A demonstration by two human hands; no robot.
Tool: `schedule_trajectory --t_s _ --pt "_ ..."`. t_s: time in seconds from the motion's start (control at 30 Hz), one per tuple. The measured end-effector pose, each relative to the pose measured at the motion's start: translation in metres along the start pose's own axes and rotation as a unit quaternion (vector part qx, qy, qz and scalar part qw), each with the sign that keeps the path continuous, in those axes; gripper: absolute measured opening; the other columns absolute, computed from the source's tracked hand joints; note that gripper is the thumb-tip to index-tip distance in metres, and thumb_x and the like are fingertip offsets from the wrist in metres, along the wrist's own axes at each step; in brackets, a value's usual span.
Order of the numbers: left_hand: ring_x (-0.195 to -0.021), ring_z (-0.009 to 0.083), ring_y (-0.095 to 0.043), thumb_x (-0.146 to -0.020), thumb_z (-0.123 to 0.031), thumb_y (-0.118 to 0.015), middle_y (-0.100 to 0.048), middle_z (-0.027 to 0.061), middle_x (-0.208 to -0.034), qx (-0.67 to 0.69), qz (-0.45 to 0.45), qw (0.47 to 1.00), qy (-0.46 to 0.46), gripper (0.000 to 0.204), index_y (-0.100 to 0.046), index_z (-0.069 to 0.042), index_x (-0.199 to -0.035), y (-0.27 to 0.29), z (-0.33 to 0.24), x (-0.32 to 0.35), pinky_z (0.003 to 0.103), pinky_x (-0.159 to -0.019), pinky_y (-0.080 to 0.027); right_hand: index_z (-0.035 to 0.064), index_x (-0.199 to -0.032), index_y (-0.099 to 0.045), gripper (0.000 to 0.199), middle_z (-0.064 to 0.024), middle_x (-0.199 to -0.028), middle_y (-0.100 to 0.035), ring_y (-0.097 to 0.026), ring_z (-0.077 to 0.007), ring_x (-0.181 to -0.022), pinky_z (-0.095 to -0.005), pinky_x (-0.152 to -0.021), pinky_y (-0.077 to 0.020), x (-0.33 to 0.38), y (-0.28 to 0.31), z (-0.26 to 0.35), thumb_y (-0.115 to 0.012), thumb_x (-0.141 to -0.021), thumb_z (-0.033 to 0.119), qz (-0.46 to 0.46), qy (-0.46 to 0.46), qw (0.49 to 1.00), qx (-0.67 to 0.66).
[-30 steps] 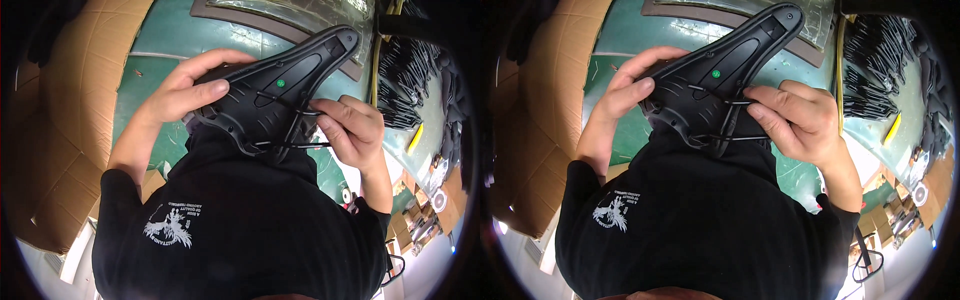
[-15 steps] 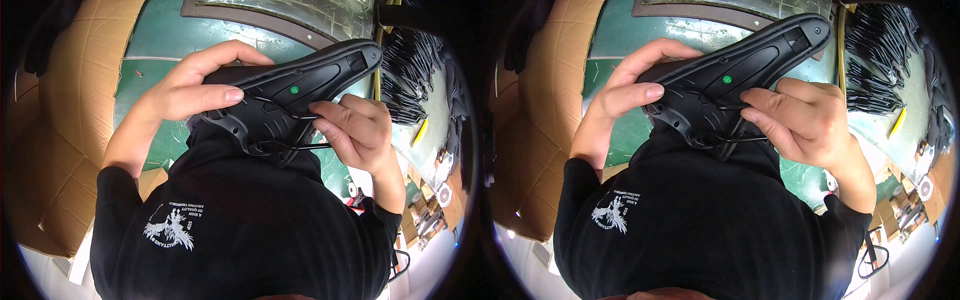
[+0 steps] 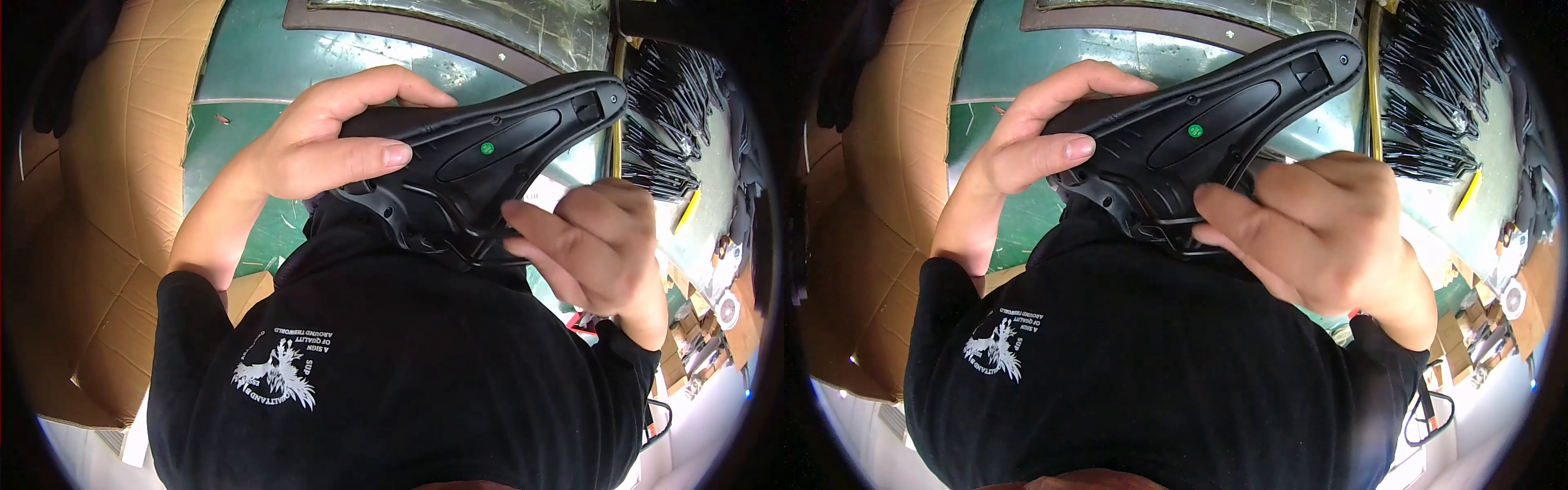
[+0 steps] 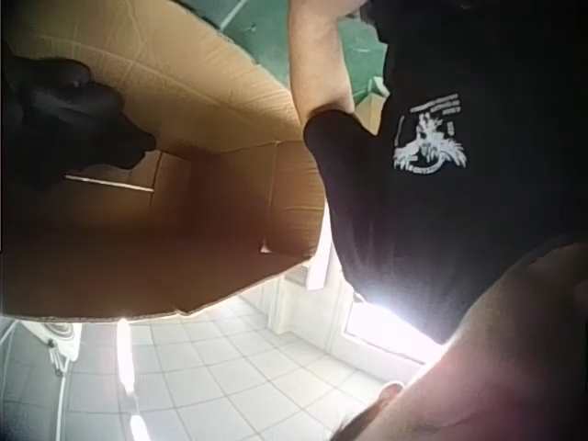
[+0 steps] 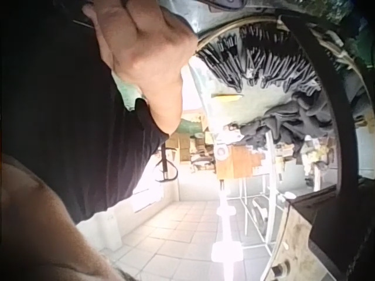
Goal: Assemble bicycle seats by manually inserting metal rails into the plastic base and using a heat press machine to secure the assembly.
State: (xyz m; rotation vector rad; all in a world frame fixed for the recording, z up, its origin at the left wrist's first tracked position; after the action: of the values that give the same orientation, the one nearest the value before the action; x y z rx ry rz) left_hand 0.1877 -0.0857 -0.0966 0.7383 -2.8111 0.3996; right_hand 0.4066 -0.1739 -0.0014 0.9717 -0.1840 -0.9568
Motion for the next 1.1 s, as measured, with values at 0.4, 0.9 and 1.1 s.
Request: schedule_trajectory --t_s 0.4,0.9,1.1 --pt "-0.131 0.0257 -0.061 -0.089 -0.032 -0.066 -0.064 0.0154 -0.137 -0.001 0.035 0.999 -0.019 0.067 -0.060 0.008 -0.142 -0.003 0.014 -0.003 0.038 -0.115 -0.044 0.0044 -0.098 -0.081 0.028 -0.0041 -0.069 -0.058 -0.058 -0.0221 -0.055 -0.0352 -0.050 -0.0445 -0.013 -0.033 -0.020 -0.091 -0.076 0.018 -0.051 0.029 0.998 -0.034" --pt "-0.132 0.0274 -0.062 -0.085 -0.022 -0.065 -0.067 0.0183 -0.138 -0.032 0.021 0.999 -0.015 0.064 -0.060 0.009 -0.141 0.000 0.010 0.001 0.040 -0.116 -0.044 0.0136 -0.081 -0.067 0.018 -0.0021 -0.070 -0.057 -0.064 -0.0261 -0.060 -0.0419 -0.048 -0.0475 -0.039 -0.042 -0.024 -0.083 -0.083 0.023 -0.001 0.055 0.997 -0.045" --pt "-0.126 0.0235 -0.065 -0.094 -0.013 -0.064 -0.069 0.0180 -0.136 0.014 -0.015 0.998 -0.054 0.054 -0.059 0.011 -0.143 0.000 0.007 0.006 0.037 -0.110 -0.048 0.0113 -0.088 -0.071 0.022 -0.0052 -0.084 -0.066 -0.069 -0.0282 -0.080 -0.0417 -0.063 -0.0552 -0.033 -0.025 -0.029 -0.085 -0.081 0.026 -0.021 0.035 0.998 -0.037"
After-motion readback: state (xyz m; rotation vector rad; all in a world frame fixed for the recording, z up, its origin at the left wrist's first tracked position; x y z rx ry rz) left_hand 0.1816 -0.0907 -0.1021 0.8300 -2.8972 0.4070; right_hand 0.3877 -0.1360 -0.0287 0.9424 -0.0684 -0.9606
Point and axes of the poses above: each hand's wrist, its own x-axis away from the middle knuckle, its own y-axis out of the back of the hand, z = x × y, the point moved 5 cm from there along -x, towards the middle knuckle
